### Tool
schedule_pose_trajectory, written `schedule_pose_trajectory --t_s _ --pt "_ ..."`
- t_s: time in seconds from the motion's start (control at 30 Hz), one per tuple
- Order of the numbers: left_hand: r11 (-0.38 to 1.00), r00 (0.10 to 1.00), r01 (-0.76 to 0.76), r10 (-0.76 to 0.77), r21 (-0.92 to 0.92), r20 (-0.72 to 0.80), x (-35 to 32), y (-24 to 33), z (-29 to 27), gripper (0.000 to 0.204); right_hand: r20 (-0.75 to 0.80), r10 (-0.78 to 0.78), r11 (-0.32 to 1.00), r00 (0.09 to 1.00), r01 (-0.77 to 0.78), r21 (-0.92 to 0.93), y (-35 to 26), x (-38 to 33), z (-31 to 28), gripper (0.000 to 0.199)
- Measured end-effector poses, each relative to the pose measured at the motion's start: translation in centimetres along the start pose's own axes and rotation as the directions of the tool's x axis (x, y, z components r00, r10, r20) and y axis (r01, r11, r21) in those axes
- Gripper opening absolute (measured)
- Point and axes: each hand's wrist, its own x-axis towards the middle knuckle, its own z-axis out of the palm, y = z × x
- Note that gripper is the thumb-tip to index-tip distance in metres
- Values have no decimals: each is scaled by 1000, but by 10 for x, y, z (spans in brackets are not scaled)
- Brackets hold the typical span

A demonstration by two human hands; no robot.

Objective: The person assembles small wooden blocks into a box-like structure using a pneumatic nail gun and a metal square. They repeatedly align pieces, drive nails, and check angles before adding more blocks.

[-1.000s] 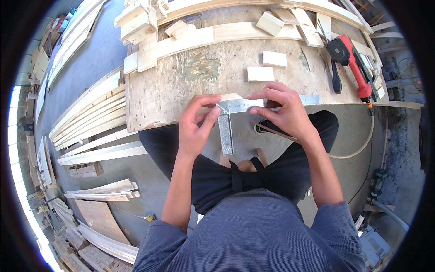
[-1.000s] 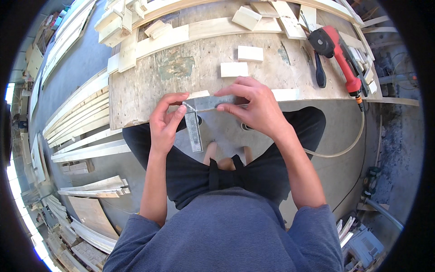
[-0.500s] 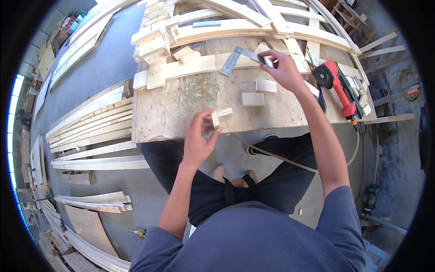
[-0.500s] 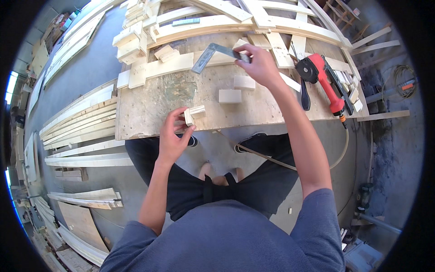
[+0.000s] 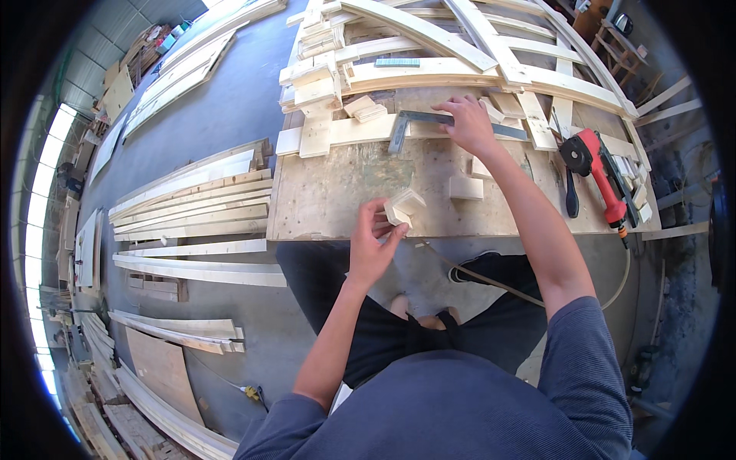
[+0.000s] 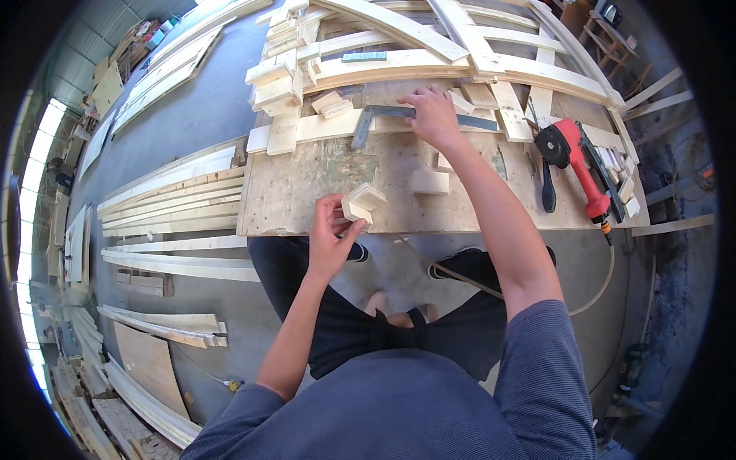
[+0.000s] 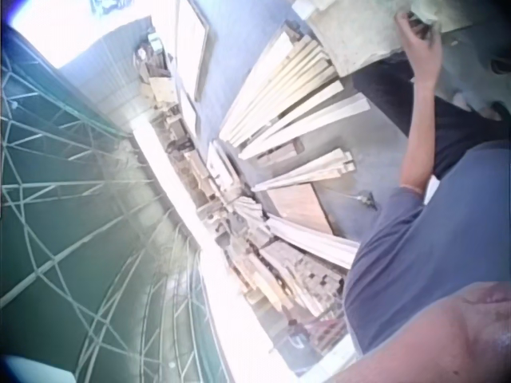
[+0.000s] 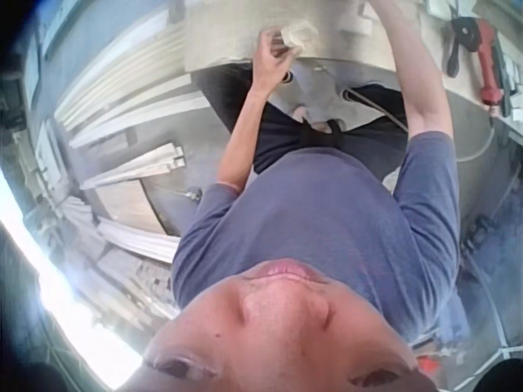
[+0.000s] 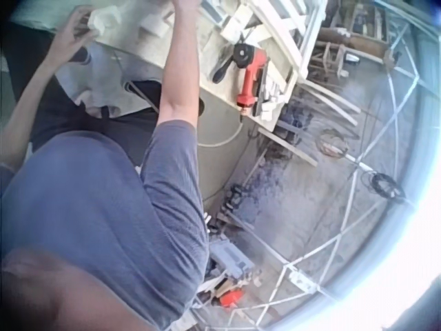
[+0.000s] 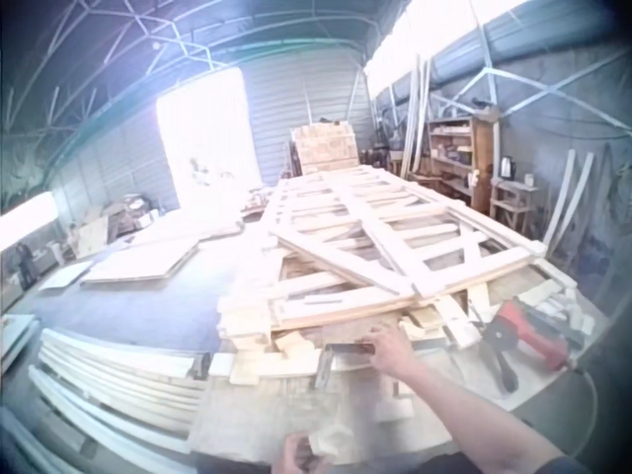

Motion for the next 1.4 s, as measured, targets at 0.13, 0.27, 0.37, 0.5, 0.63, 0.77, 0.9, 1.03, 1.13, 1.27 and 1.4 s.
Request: schedule_pose_trajectory --t_s 0.13,0.27,0.37,0.5,0.63,0.77,0.9,1.03,1.13,1.27,1.4 --pt "996 1000 10 -11 -87 -10 0 -3 -2 55 -152 -13 982 988 41 184 -8 -40 -13 40" --pt "984 996 93 -94 -154 -1 2 -2 -4 53 -59 116 852 991 -69 519 -35 -123 -34 42" --pt "955 978 210 -201 -211 62 7 13 4 53 12 129 737 992 -104 668 -59 -179 -34 50" --pt "950 955 254 -216 -180 205 16 23 24 59 85 156 607 984 -163 778 -80 -211 -39 66" --pt "956 926 280 -246 -86 285 25 19 28 78 122 183 570 976 -206 795 -77 -213 -29 75" --pt "989 917 150 -138 -3 375 25 25 19 96 197 219 495 956 -283 821 -72 -212 -23 73" --pt "992 934 109 -125 66 335 30 30 17 94 319 176 337 931 -361 869 -71 -210 -17 72" --pt "994 947 79 -97 70 306 25 37 16 89 337 195 190 921 -373 908 -77 -210 -17 67" --pt "997 962 -45 27 58 271 19 38 17 86 390 239 79 889 -418 905 -92 -212 -28 60" --pt "949 938 -254 195 186 285 16 39 18 88 418 328 84 847 -467 880 -98 -216 -27 50" --pt "911 924 -319 238 260 301 13 38 19 86 474 392 -8 789 -512 859 -103 -222 -21 43"
